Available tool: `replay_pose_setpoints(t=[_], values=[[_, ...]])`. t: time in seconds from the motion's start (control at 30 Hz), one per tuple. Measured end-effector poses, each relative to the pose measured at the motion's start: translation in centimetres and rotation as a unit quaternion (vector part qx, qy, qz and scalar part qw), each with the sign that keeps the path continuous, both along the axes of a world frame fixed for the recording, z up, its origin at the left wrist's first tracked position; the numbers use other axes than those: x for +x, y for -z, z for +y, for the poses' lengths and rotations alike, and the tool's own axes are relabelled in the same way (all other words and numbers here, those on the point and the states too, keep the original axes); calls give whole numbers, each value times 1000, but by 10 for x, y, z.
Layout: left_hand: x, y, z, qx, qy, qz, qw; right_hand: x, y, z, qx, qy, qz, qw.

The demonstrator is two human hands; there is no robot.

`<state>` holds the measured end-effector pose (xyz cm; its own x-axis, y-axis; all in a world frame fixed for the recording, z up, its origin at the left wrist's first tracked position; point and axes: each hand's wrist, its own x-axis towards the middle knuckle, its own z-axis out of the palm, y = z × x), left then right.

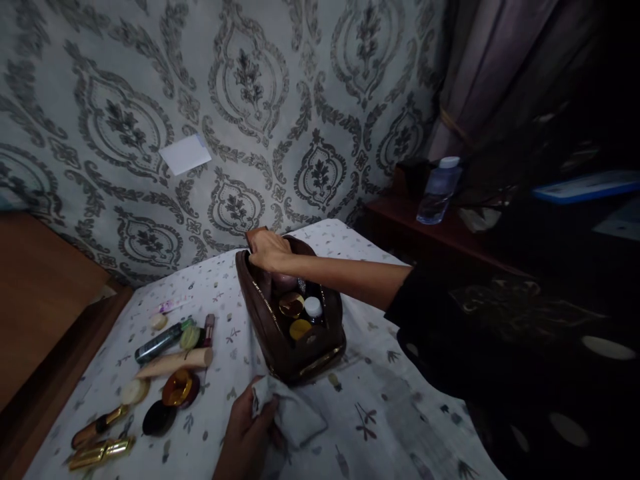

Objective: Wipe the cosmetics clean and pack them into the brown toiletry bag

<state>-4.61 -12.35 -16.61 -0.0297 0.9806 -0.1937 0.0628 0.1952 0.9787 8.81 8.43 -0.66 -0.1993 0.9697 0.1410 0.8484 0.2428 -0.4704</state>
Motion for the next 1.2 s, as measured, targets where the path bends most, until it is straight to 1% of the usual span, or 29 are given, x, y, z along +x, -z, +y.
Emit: replay_pose_setpoints(t=[0.1,0.2,0.3,0.4,0.5,0.63,0.73,0.8,0.87,0.93,1.0,1.1,1.2], values=[[-6,7,1,6,11,2,1000,4,0,3,16,3,35,999],[-12,13,3,11,48,14,999,14,-5,4,33,20,81,996],[-15,14,4,30,54,25,998,28,-8,3,63,27,110,992],[-16,11,4,59,51,33,996,39,-5,-1,67,14,109,992],[-14,7,3,62,57,35,996,41,2,-7,57,-26,94,994],[-14,4,2,66,54,40,996,35,14,-11,88,-110,67,988],[-16,8,3,67,55,45,995,28,22,-7,125,-174,3,977],[-17,12,5,55,55,44,996,23,25,-5,141,-197,-45,969],[-17,15,6,41,53,42,997,17,26,-4,156,-201,-82,964],[-14,13,6,32,45,36,998,11,25,-6,172,-199,-118,957],[-8,7,4,32,28,27,999,5,24,-7,180,-194,-144,953],[0,-4,0,29,0,16,999,-2,23,-7,184,-184,-149,954],[4,-11,-2,21,-3,12,1000,-6,25,-4,179,-174,-146,957]])
